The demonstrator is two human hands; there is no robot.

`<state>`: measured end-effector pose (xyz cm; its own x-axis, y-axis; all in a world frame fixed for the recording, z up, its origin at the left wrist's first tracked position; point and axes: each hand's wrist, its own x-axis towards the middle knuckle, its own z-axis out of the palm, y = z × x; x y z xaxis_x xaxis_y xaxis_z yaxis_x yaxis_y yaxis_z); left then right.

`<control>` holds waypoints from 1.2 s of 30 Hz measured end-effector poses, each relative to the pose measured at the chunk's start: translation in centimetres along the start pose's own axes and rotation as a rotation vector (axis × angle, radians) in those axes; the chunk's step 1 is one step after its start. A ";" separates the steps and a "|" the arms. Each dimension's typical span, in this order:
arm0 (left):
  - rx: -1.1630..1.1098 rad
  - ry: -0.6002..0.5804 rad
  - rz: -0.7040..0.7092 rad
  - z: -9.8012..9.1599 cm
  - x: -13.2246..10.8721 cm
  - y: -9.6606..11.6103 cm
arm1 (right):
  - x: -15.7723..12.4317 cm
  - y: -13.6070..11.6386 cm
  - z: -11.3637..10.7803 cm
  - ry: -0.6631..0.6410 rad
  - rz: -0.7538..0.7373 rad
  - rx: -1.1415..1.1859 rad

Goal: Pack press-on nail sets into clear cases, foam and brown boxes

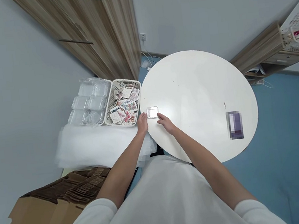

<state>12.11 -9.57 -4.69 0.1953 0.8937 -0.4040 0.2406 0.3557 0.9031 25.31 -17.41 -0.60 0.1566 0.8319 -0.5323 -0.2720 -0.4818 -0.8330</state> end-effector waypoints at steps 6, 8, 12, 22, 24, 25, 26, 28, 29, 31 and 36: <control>0.104 -0.071 0.069 2.6 -1.2 -0.2 | -2.6 0.4 -3.1 0.062 -0.037 -0.039; 0.135 -0.114 0.096 4.0 -2.1 -0.1 | -4.0 0.7 -4.6 0.096 -0.051 -0.053; 0.128 -0.203 0.116 7.6 -4.6 0.0 | -7.5 1.1 -8.1 0.158 -0.087 -0.089; 0.075 -0.387 0.107 15.3 -12.9 -1.2 | -16.1 5.1 -17.6 0.196 -0.090 -0.141; 0.125 -0.395 0.109 15.8 -14.0 -1.3 | -16.8 6.0 -18.6 0.188 -0.088 -0.141; 0.149 -0.395 0.109 16.0 -14.5 -1.4 | -17.0 6.4 -18.9 0.184 -0.087 -0.137; 0.170 -0.391 0.109 16.2 -14.9 -1.5 | -17.1 6.7 -19.1 0.179 -0.087 -0.129; 0.214 -0.367 0.107 16.5 -15.5 -1.7 | -17.3 7.2 -19.5 0.160 -0.087 -0.107; 0.239 -0.353 0.106 16.6 -15.8 -1.7 | -17.3 7.4 -19.6 0.149 -0.088 -0.101; 0.291 -0.327 0.101 16.7 -16.2 -1.8 | -17.2 7.8 -19.8 0.125 -0.093 -0.104; 0.325 -0.298 0.076 16.9 -16.5 -2.1 | -16.7 8.7 -20.0 0.081 -0.111 -0.127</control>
<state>24.43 -29.65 -2.41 0.4782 0.7788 -0.4059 0.4919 0.1453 0.8584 39.29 -41.04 -1.97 0.2564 0.8597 -0.4418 -0.1273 -0.4231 -0.8971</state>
